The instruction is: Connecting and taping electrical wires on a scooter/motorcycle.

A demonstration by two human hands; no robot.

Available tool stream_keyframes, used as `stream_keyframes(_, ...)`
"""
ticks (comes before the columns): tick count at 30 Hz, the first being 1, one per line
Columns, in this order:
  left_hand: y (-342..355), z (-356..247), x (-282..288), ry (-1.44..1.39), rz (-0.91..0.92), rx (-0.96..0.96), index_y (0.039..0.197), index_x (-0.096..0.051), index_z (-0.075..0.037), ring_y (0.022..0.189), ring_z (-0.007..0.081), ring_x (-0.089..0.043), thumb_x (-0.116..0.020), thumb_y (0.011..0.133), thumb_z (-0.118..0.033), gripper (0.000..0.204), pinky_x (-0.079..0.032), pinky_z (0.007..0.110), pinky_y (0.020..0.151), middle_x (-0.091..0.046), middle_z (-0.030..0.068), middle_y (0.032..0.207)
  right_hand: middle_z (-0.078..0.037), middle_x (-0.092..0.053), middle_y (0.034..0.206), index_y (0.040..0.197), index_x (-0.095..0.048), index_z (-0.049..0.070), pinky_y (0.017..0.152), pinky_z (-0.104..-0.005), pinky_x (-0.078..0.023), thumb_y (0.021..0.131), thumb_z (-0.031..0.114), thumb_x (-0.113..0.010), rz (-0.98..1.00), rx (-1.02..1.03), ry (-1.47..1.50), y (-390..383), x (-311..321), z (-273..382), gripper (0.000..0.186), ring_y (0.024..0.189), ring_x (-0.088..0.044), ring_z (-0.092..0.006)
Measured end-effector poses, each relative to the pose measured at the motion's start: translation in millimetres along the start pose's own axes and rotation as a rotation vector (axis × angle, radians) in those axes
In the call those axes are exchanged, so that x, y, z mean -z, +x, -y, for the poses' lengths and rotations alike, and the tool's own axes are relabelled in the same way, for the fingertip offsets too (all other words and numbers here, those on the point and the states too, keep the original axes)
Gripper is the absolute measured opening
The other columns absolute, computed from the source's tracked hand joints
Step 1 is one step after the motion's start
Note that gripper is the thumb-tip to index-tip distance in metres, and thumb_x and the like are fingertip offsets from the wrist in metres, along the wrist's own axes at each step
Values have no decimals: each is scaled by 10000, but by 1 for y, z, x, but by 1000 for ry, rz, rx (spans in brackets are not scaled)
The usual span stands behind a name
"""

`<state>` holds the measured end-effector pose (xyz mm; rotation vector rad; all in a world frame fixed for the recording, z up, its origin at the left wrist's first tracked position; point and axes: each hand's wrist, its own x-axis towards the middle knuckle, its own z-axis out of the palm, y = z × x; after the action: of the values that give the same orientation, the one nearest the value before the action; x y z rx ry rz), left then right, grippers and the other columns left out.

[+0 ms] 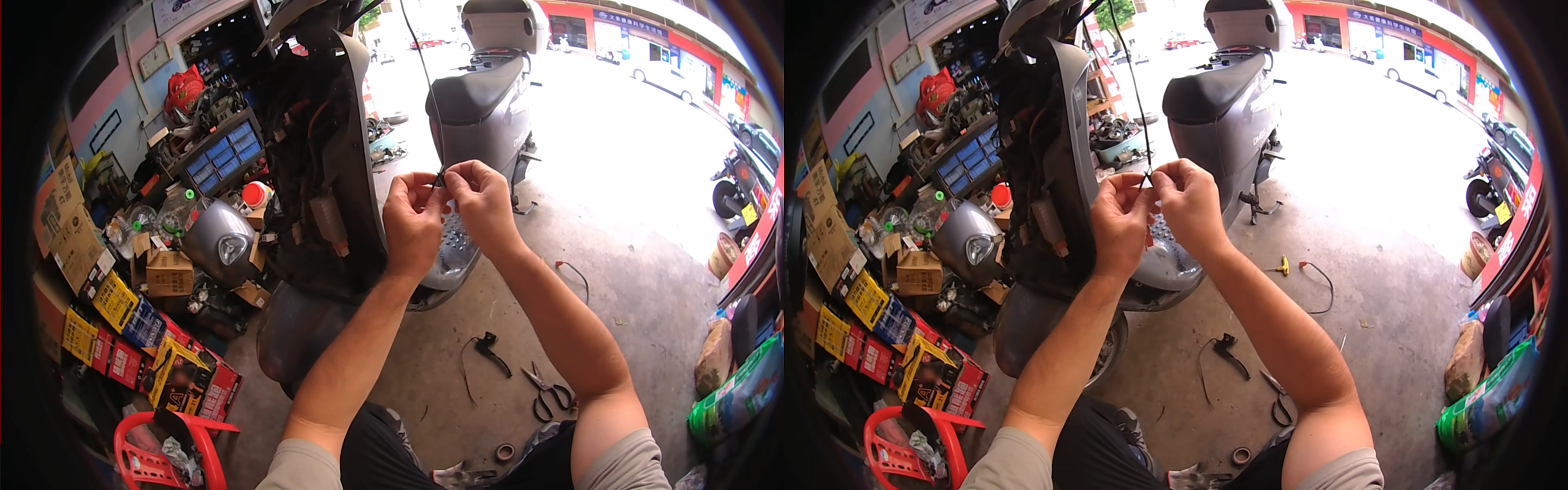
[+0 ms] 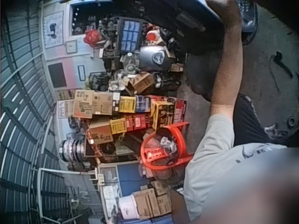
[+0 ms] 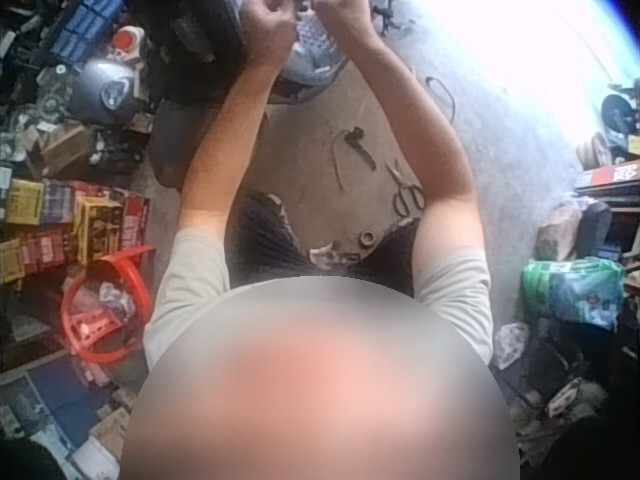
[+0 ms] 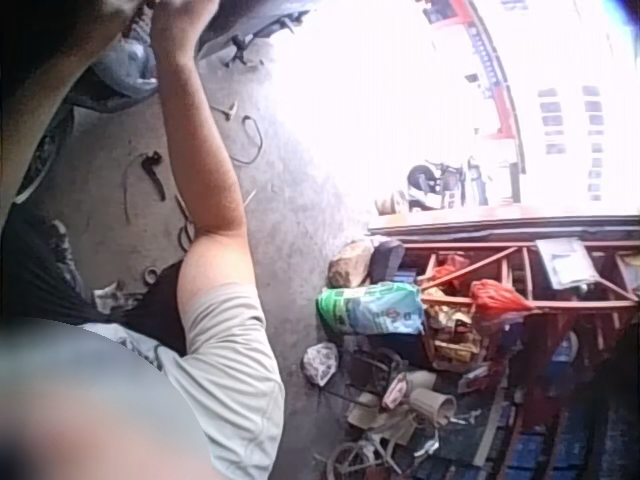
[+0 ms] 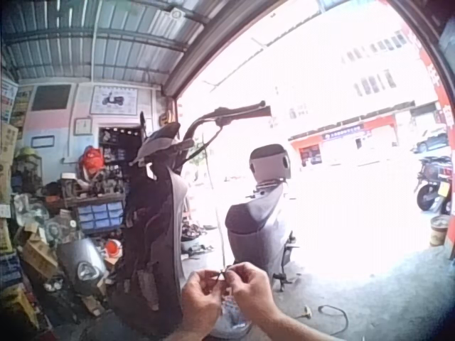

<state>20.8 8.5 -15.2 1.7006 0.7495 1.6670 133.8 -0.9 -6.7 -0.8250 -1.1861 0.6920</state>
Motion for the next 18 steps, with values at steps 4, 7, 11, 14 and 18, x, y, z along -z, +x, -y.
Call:
stream_keyframes(4,0,-3,4,-115,39,102,1131,-532,7,571,38,-532,-649,929,-49,240,-402,187,386,-616,24,770,10,-600,813,928,-630,0,638,-242,-458,939,110,-624,154,-175,376,1,8,1,111,712,-540,-66)
stream_keyframes(7,0,-9,5,-161,70,138,1123,-535,-2,579,37,-533,-645,931,-53,227,-401,185,388,-611,17,765,14,-585,801,932,-625,27,643,-217,-437,943,112,-608,260,-191,550,9,13,-13,87,715,-526,-57)
stream_keyframes(11,1,-7,7,-171,106,147,1089,-554,-29,581,33,-532,-635,942,-64,172,-398,181,392,-610,6,763,9,-584,810,951,-605,17,665,-223,-453,926,86,-620,228,-116,469,3,11,-10,74,735,-543,-63)
stream_keyframes(14,2,-4,14,-156,101,130,1069,-561,-47,574,27,-527,-623,951,-66,135,-402,180,400,-611,-1,761,2,-592,827,978,-585,5,677,-227,-472,904,40,-633,193,-57,351,-2,2,-1,94,744,-559,-67)
stream_keyframes(18,3,-3,13,-187,142,129,1058,-558,-59,564,18,-518,-607,961,-65,108,-377,167,409,-610,-8,758,-24,-611,849,968,-565,-8,656,-229,-487,892,-5,-636,183,-36,250,1,4,-2,104,737,-577,-79)
